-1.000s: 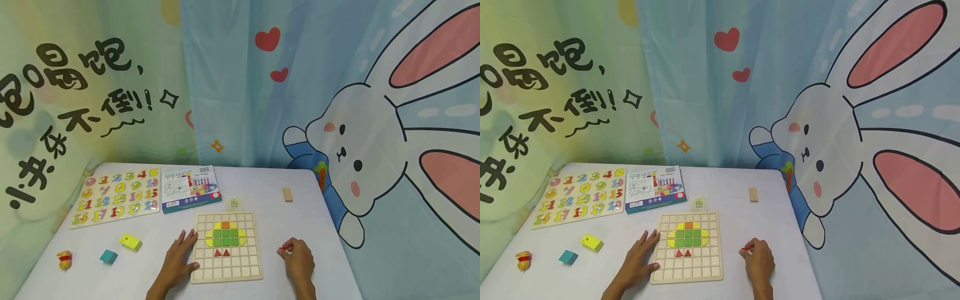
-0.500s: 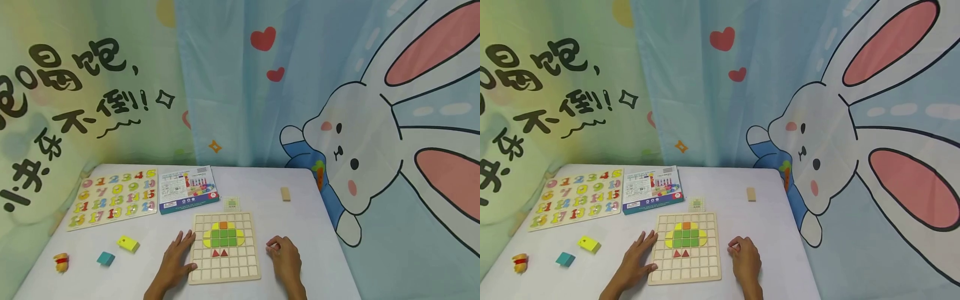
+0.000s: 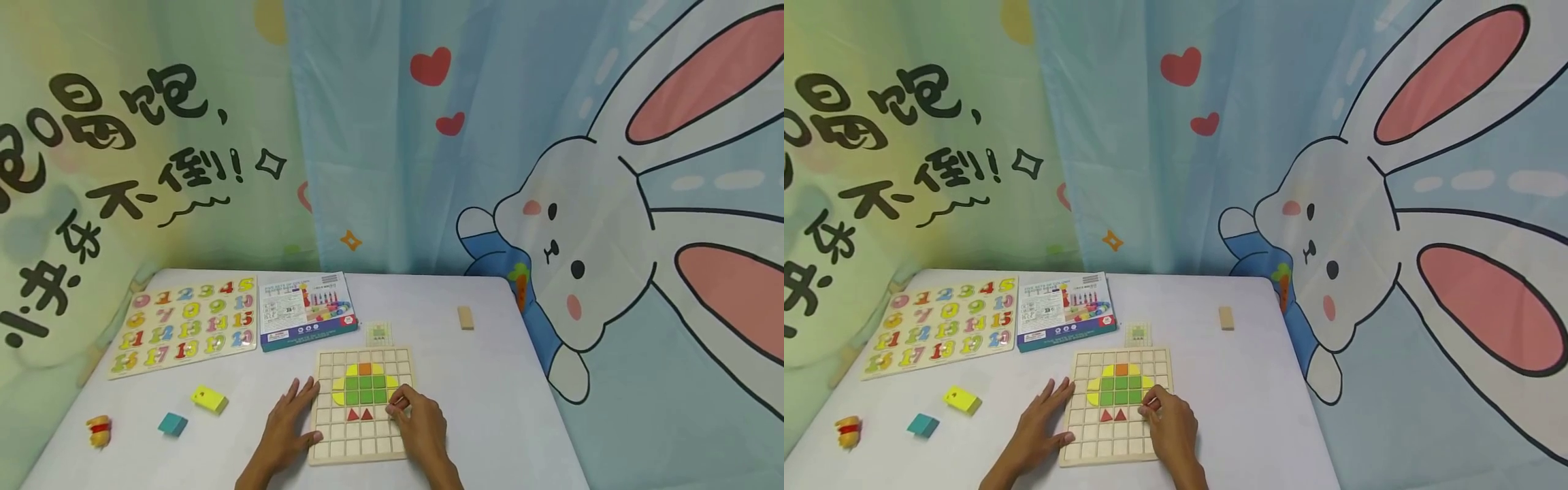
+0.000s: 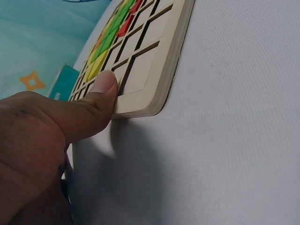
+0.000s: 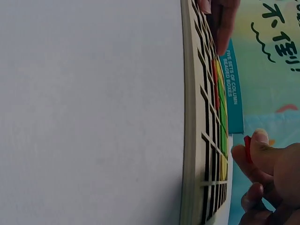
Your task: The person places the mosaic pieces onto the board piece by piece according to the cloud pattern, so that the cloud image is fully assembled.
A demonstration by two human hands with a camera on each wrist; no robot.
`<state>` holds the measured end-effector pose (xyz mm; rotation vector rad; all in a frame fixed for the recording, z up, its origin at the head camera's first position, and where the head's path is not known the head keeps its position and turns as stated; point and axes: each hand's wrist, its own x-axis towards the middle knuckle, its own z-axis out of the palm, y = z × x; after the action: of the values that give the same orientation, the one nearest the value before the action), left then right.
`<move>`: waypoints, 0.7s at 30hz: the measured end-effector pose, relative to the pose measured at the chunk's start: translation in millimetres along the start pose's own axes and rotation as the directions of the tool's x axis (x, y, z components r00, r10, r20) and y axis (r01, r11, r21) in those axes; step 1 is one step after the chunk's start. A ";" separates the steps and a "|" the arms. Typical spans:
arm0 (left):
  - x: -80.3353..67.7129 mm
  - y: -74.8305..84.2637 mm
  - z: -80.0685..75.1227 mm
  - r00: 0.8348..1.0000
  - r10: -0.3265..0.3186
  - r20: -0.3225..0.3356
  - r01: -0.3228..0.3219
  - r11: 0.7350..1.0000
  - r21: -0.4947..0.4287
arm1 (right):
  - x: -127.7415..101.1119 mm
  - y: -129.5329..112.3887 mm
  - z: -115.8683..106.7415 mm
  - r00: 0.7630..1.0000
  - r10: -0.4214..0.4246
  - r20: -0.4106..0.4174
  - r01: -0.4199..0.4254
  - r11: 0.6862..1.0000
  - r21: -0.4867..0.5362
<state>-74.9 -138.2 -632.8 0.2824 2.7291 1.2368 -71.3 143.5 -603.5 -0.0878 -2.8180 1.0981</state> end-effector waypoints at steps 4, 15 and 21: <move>-0.7 0.4 3.7 1.000 -0.002 -0.005 0.002 1.000 0.007 | -1.8 -1.2 7.5 0.999 -0.038 -0.007 0.038 0.998 -0.049; 4.0 6.8 6.7 1.000 -0.020 0.014 0.020 1.000 0.016 | 4.5 1.3 22.4 0.997 -0.025 -0.068 0.018 0.994 -0.105; 4.4 6.6 7.2 0.999 -0.032 0.016 0.031 0.999 0.024 | 10.0 -0.4 19.3 0.999 -0.030 -0.040 0.026 0.995 -0.096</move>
<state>-77.0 -127.7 -632.7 0.2498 2.7257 1.1891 -83.7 131.1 -616.4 -0.0774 -2.8255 0.9443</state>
